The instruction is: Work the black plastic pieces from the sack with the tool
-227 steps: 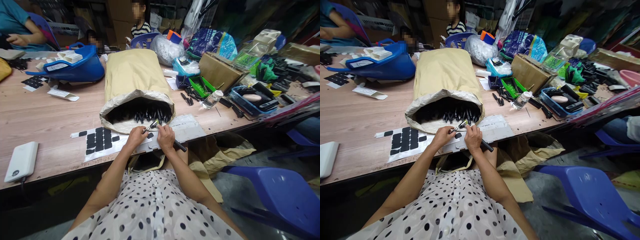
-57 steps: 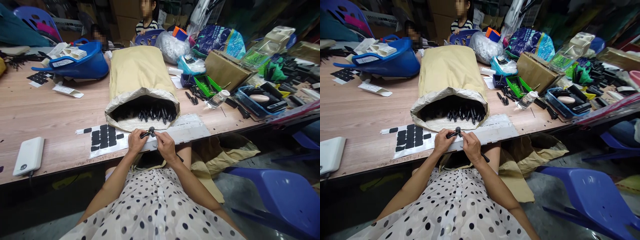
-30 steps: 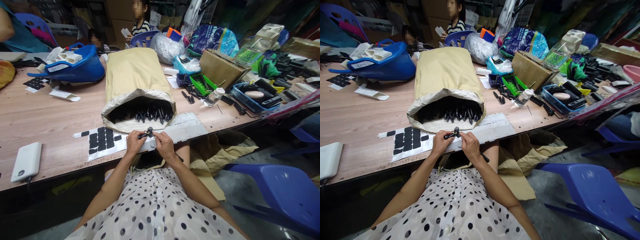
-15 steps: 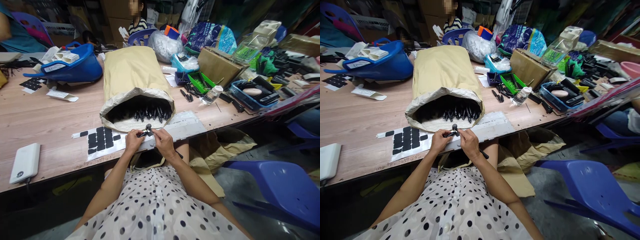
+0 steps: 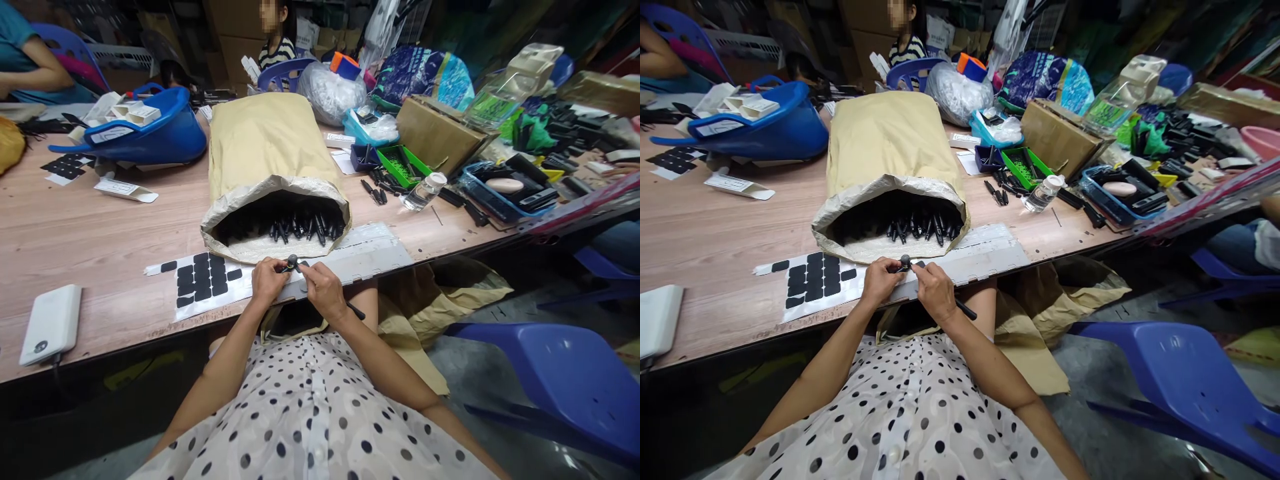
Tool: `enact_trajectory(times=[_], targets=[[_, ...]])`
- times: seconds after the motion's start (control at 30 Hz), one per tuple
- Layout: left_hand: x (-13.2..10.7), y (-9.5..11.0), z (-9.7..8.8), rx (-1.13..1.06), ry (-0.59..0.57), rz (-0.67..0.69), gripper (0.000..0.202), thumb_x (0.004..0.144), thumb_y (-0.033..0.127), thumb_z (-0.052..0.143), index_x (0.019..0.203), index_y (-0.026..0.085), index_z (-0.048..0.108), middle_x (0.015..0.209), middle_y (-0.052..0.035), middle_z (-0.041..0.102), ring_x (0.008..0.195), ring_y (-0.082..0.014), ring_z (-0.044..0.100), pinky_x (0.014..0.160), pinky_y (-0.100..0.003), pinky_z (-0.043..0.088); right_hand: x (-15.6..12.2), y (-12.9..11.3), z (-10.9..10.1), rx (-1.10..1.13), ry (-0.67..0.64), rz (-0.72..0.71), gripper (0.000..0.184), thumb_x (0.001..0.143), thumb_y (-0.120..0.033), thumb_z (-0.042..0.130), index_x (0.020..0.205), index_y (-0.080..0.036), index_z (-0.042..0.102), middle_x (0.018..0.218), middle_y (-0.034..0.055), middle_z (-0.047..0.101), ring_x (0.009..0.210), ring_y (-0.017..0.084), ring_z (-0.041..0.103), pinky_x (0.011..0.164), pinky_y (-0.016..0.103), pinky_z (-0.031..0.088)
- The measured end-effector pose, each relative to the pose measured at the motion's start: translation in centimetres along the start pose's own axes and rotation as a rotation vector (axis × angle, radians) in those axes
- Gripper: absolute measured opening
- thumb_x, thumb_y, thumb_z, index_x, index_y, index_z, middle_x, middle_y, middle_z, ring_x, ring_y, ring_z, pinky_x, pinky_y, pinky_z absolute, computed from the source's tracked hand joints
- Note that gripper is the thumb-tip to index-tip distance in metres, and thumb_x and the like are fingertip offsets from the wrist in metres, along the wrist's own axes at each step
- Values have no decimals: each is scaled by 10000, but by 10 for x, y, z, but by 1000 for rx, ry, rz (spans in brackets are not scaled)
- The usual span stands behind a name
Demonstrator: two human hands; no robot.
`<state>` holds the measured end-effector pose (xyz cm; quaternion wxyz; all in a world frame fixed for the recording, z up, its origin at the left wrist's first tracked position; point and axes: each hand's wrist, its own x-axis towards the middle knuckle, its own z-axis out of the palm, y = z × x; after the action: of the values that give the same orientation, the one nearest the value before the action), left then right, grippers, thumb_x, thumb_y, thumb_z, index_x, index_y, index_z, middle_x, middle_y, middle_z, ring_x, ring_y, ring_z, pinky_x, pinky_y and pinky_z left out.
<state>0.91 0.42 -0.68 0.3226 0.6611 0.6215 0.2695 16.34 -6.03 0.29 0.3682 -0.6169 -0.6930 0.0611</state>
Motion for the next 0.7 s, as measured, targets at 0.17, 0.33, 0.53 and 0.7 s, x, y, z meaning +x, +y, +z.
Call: enact_trajectory(times=[0.17, 0.33, 0.53, 0.7], targets=[[0, 2, -2, 11, -9, -2, 171, 648, 168, 738, 797, 238, 781, 853, -10, 723, 846, -207, 662, 801, -331, 515, 2, 1, -1, -14, 4, 1, 374, 956, -155, 462, 1134, -281, 766, 806, 46, 645, 788, 176, 619, 718, 252, 504], [0, 3, -4, 11, -15, -5, 174, 649, 175, 738, 801, 245, 784, 853, -3, 719, 838, -199, 662, 792, -325, 521, 1, 2, -1, -8, 20, -21, 385, 956, -147, 460, 1177, -274, 749, 825, 51, 642, 818, 180, 613, 747, 254, 504], [0, 2, -7, -22, -35, -18, 158, 659, 214, 745, 807, 239, 795, 865, -12, 727, 805, -196, 672, 743, -310, 529, 5, 15, 7, -7, 24, 19, 348, 942, -157, 493, 1109, -282, 771, 818, 43, 656, 795, 174, 620, 727, 247, 502], [0, 0, -11, -59, -48, -18, 158, 693, 222, 734, 833, 246, 805, 877, -15, 738, 817, -198, 682, 753, -310, 542, 16, 34, 9, -84, 111, 61, 333, 933, -151, 501, 1069, -275, 779, 800, 43, 651, 787, 181, 598, 693, 258, 472]])
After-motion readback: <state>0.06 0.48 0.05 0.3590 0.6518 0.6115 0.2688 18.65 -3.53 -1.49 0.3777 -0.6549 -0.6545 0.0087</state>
